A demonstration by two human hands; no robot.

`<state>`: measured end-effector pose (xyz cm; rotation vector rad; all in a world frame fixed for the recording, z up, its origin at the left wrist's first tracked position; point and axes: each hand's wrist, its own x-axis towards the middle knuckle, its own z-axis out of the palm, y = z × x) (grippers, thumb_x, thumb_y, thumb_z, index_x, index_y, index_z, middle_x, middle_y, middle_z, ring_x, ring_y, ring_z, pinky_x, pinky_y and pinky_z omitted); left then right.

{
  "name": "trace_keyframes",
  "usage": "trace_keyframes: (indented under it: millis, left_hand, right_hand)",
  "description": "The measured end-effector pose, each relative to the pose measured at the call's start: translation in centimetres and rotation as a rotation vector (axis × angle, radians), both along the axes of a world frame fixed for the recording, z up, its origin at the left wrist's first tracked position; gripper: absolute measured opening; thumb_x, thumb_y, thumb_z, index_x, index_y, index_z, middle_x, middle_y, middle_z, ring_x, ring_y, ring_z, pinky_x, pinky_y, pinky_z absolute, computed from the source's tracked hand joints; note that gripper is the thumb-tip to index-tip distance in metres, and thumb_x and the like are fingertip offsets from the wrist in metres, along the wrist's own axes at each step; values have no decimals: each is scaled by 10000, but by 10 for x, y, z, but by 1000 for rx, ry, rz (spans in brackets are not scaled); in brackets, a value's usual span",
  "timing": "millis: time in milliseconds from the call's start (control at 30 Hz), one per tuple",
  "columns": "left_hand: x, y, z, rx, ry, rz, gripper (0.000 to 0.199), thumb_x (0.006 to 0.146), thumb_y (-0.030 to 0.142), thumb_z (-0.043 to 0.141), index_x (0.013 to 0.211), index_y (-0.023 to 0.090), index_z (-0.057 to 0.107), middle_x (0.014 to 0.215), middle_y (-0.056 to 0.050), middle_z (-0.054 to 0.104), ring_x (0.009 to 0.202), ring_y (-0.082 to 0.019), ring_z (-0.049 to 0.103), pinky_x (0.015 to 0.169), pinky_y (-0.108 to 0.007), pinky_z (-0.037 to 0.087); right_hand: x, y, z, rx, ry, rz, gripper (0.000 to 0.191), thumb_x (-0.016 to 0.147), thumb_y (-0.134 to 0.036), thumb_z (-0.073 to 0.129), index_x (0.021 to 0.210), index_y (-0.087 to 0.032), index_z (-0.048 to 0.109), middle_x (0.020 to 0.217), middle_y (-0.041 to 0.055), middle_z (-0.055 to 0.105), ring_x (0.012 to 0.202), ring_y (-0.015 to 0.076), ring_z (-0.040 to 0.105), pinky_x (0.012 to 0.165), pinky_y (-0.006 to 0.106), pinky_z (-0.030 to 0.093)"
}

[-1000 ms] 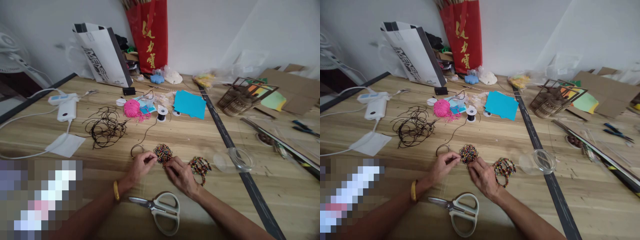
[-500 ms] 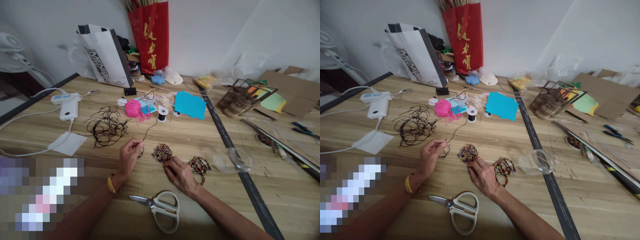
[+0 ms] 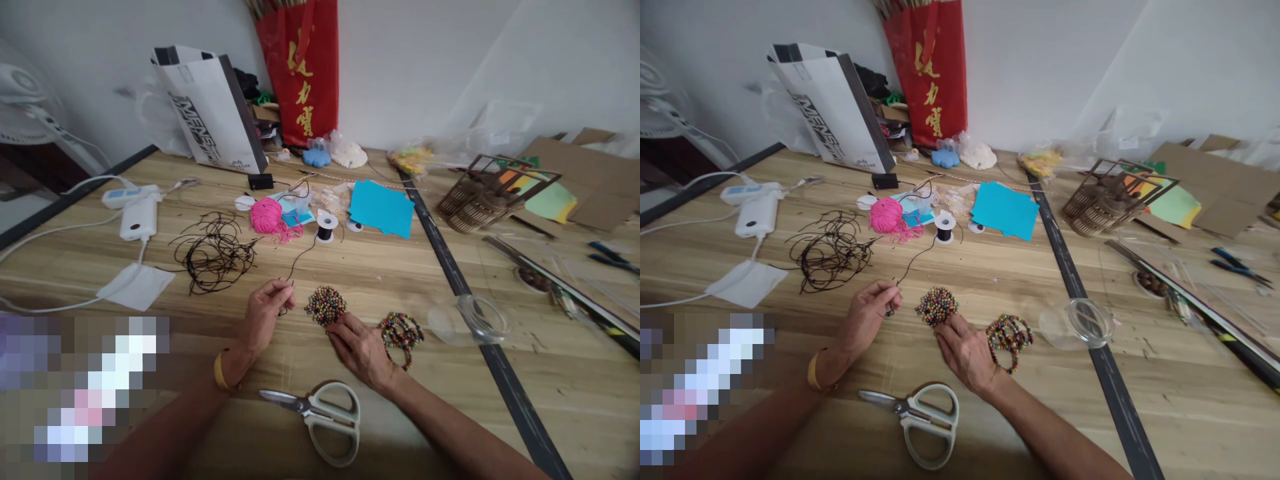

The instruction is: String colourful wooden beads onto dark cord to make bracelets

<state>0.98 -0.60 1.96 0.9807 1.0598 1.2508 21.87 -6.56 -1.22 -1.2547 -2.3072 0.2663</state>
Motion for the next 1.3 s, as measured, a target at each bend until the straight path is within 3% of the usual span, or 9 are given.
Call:
trace_keyframes:
  millis: [167,367,533,700,833,1000,1300]
  left_hand:
    - [9,-12,4,-2,176,-224,189,732,315,656,706,133,611,602,-2,610,597,-117,550,617,-241,460]
    - [17,-20,-10,126,399,-481,140,765,259,603,714,132,636,622,-11,617,595,-120,534,584,-225,421]
    - [19,-21,-14,209,558,-469,111,755,224,605,707,139,656,648,-17,637,621,-133,534,586,-225,404]
    - [20,-21,-10,202,565,-481,133,763,232,584,692,140,650,637,-16,637,611,-133,530,597,-229,406]
    - [21,-19,-11,185,575,-504,134,758,221,578,686,136,652,637,-18,638,612,-134,536,600,-228,411]
    - [20,-18,-13,164,590,-519,143,763,238,586,730,138,683,682,-33,671,644,-147,566,616,-235,431]
    - [20,-19,-17,153,601,-528,154,773,230,584,788,140,708,753,-51,711,692,-163,609,662,-247,463]
  right_hand:
    - [-1,1,0,-11,-1,-6,196,957,-211,442,992,-185,633,884,74,626,750,159,616,652,249,494]
    - [-1,1,-1,-32,12,-16,179,950,-204,455,974,-188,631,873,70,624,744,158,619,632,243,478]
    - [-1,0,-1,-30,4,-23,174,947,-208,461,970,-191,633,864,67,618,732,158,615,633,241,475]
    - [-1,1,1,-52,70,-22,181,954,-207,447,932,-189,625,841,63,611,726,155,612,638,241,487]
    - [1,3,5,-56,251,46,167,958,-195,435,979,-199,601,885,72,633,793,161,621,710,262,510]
    - [1,5,5,-78,417,78,120,934,-182,474,926,-198,593,813,59,640,748,154,616,675,257,506]
    - [2,6,2,-99,464,80,160,923,-167,492,1010,-199,622,907,87,662,860,176,642,744,282,536]
